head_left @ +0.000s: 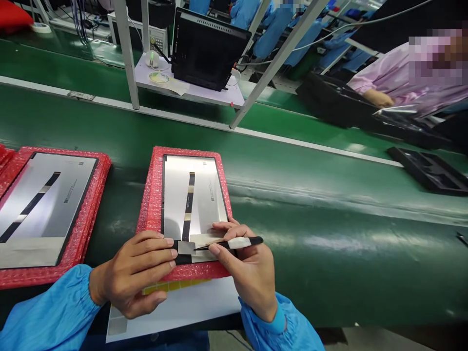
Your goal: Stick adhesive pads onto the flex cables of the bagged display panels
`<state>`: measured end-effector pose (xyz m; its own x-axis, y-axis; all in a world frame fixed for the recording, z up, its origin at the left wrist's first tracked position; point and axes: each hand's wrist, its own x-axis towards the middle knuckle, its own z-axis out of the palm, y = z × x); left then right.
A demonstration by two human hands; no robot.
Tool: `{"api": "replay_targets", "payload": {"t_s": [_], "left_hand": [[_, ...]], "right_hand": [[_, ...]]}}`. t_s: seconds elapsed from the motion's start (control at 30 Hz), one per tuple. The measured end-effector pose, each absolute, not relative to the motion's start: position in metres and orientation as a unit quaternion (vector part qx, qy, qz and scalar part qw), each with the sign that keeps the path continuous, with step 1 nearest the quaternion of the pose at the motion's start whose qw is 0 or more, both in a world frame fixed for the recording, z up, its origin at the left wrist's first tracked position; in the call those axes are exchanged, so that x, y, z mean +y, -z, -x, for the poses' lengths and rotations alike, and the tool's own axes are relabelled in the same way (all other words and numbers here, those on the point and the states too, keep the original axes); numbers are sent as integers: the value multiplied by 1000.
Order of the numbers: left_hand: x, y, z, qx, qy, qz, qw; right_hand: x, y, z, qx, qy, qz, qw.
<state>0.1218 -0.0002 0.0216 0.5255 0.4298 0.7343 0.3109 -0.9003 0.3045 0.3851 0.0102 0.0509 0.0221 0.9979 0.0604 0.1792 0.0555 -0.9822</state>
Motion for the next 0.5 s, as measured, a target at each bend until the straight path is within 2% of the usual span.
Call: {"api": "replay_targets", "payload": {"t_s": [0.5], "left_hand": [[-1,-20,-121,213,-442,-868,78]], "right_hand": [[12,-54,-383,-555,-422,539,472]]}}
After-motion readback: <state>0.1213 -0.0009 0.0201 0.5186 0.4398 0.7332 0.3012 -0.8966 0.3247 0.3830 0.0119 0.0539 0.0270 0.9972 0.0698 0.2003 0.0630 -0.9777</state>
